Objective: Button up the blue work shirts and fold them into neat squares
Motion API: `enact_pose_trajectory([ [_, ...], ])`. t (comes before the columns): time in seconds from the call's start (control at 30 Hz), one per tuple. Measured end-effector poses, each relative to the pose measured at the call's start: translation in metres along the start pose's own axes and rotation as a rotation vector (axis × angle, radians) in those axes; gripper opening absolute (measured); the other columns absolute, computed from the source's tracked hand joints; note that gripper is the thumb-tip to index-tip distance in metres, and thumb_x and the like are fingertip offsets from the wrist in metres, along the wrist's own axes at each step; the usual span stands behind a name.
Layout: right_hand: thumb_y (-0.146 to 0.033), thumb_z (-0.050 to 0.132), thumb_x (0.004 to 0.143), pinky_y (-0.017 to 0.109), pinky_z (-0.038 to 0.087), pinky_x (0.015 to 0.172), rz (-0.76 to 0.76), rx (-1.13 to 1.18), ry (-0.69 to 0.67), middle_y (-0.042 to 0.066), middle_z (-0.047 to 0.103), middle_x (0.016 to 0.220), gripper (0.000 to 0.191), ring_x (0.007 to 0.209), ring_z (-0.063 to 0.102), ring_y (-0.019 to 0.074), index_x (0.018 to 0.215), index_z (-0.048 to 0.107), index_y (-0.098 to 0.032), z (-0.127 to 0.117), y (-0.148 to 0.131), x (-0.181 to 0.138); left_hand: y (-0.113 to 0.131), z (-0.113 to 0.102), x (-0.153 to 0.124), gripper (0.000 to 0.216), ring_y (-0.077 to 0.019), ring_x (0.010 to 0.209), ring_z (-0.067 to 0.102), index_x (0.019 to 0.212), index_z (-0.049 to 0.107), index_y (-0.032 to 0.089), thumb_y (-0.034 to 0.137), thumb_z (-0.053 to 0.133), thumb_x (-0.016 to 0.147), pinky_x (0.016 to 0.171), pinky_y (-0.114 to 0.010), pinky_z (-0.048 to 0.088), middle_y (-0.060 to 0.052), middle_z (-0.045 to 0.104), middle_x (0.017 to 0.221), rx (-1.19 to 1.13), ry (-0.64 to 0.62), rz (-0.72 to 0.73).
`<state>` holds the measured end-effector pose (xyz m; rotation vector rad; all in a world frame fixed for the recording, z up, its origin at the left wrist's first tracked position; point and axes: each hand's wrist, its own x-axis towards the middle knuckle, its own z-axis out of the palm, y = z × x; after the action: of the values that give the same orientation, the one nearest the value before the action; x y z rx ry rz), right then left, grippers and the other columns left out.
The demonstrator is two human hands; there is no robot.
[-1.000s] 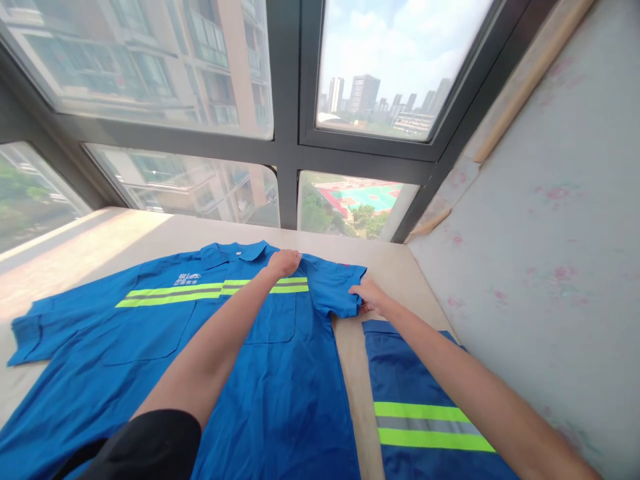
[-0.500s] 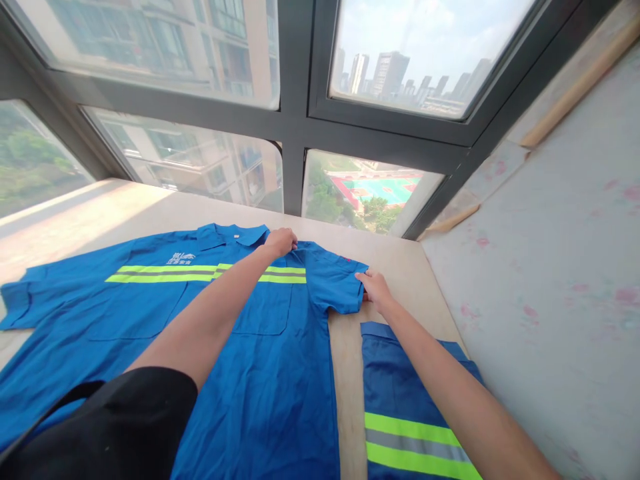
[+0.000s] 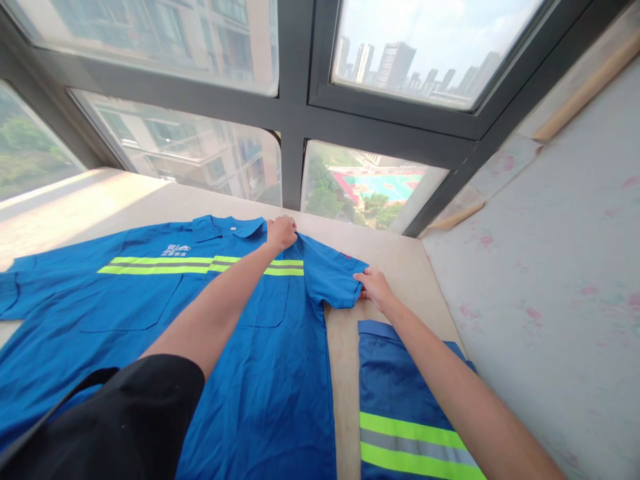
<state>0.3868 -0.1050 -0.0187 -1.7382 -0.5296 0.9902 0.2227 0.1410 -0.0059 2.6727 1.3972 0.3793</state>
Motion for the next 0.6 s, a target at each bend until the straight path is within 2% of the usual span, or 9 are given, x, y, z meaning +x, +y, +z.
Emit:
enact_pose_trajectory([
  [0.1,-0.015,0.059,0.071,0.025,0.051,0.042,0.004,0.006,-0.004,-0.006,0.058,0.052,0.009,0.046,0.057,0.0134,0.072,0.051,-0.021,0.0,0.0,-0.001,0.002,0.012,-0.003,0.035,-0.0318,0.113,0.057,0.111,0.062,0.013,0.021,0.031,0.095,0.095,-0.048,0.04,-0.019,0.064,0.116,0.021,0.06,-0.01],
  [0.2,-0.015,0.058,0.072,0.025,0.051,0.042,0.011,0.008,-0.005,-0.006,0.058,0.053,0.008,0.047,0.058,0.014,0.074,0.052,-0.02,-0.001,0.0,0.0,-0.003,0.021,-0.011,0.042,-0.0308,0.118,0.056,0.116,0.061,0.01,0.032,0.028,0.099,0.099,-0.044,0.039,-0.019,0.063,0.121,0.025,0.029,0.045],
  [0.3,-0.015,0.057,0.072,0.026,0.052,0.043,0.029,0.022,0.009,-0.006,0.057,0.052,0.007,0.047,0.058,0.0147,0.074,0.052,-0.02,-0.001,0.0,0.001,-0.01,0.021,-0.019,0.054,-0.0327,0.137,0.041,0.127,0.056,0.006,0.044,0.029,0.099,0.111,-0.045,0.03,-0.022,0.053,0.139,0.029,0.021,0.045],
  [0.4,-0.015,0.056,0.072,0.025,0.052,0.045,0.03,0.05,0.045,-0.006,0.057,0.053,0.007,0.048,0.058,0.0141,0.075,0.053,-0.02,-0.001,0.002,0.004,-0.012,0.012,-0.03,0.065,-0.0318,0.147,0.024,0.143,0.041,0.002,0.048,0.026,0.099,0.118,-0.045,0.02,-0.023,0.038,0.153,0.021,0.087,0.059],
  [0.5,-0.015,0.055,0.072,0.025,0.052,0.047,0.02,0.055,0.097,-0.004,0.059,0.056,0.007,0.05,0.058,0.014,0.076,0.053,-0.02,0.001,0.004,0.007,-0.007,0.004,-0.052,0.068,-0.0282,0.15,0.019,0.148,0.034,0.003,0.049,0.023,0.1,0.12,-0.041,0.018,-0.02,0.033,0.156,-0.007,0.129,0.129],
  [0.6,-0.017,0.055,0.073,0.026,0.053,0.05,0.008,0.05,0.124,-0.004,0.061,0.059,0.007,0.053,0.06,0.0146,0.077,0.052,-0.021,0.004,0.004,0.006,0.0,0.004,-0.091,0.073,-0.0296,0.15,0.016,0.151,0.031,0.005,0.055,0.022,0.099,0.12,-0.046,0.018,-0.019,0.026,0.159,-0.009,0.031,0.164],
])
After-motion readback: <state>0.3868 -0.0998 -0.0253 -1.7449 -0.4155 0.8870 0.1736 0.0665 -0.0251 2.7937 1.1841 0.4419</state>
